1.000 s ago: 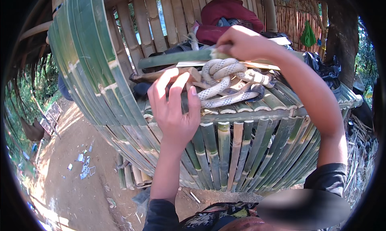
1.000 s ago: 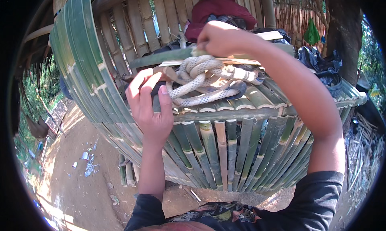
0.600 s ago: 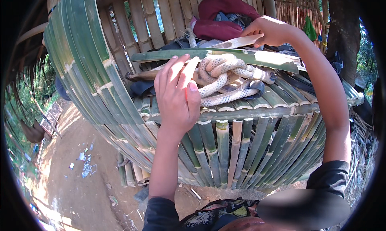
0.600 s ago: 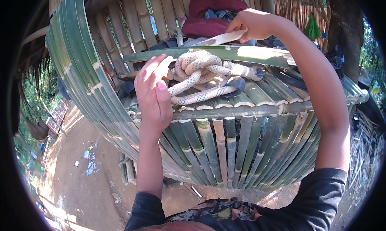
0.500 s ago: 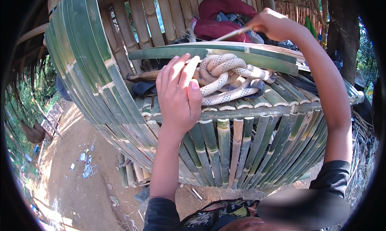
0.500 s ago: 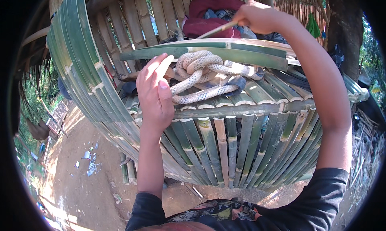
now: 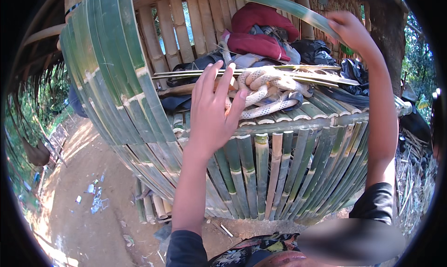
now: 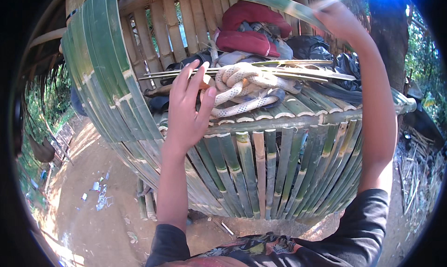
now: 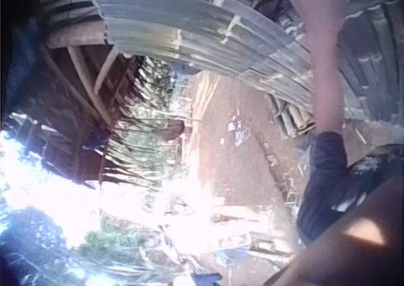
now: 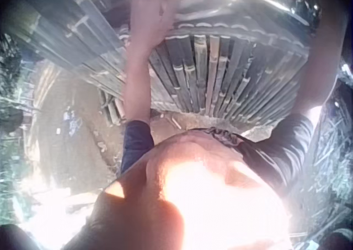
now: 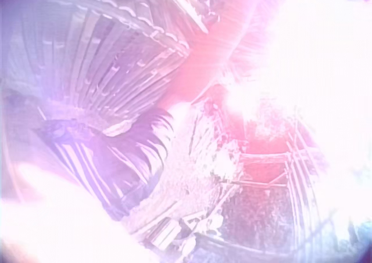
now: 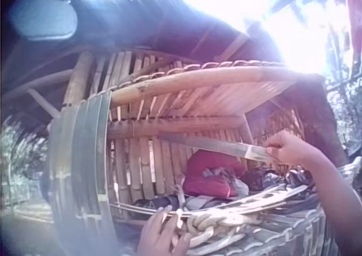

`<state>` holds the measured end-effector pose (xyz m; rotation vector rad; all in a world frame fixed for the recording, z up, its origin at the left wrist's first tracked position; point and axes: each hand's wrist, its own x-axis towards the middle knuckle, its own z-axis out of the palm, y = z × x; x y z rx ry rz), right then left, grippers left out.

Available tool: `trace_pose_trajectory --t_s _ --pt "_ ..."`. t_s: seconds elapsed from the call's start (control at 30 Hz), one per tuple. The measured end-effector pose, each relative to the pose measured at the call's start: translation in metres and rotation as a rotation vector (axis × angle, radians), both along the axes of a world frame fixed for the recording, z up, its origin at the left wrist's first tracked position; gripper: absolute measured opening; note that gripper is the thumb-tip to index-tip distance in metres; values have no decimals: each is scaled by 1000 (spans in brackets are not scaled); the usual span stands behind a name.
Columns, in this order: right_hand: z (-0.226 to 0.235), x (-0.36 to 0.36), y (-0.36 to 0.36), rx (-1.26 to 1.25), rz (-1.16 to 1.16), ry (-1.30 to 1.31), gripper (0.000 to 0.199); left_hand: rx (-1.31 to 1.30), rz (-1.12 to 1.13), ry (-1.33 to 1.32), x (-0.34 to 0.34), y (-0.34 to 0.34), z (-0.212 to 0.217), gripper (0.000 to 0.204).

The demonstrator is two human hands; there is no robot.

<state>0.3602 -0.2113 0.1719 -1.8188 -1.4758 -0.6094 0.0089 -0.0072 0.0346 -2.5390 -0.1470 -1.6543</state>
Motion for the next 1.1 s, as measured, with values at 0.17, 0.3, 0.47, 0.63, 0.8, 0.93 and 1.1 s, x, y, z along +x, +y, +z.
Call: trace_pose_trajectory --t_s 0.17,0.3,0.47,0.63,0.8,0.93,1.1 --pt "-119 -122 -96 351 200 445 39 -68 -203 -329 -38 -36 -38 35" --pt "-161 -214 -11 537 656 708 32 -283 -319 -303 -59 -57 -69 29" --pt "-114 -300 97 360 902 764 26 -552 -88 -544 -91 -41 -118 29" --pt "-113 -320 188 258 752 804 19 -343 266 -520 -82 -4 -127 50" --pt "-124 -330 226 425 709 824 19 -243 347 -527 -78 21 -137 52" --pt "-127 -321 238 435 620 703 20 -212 351 -597 -73 29 -139 45" --pt "-127 -316 242 424 616 628 20 -217 326 -631 -68 30 -142 40"
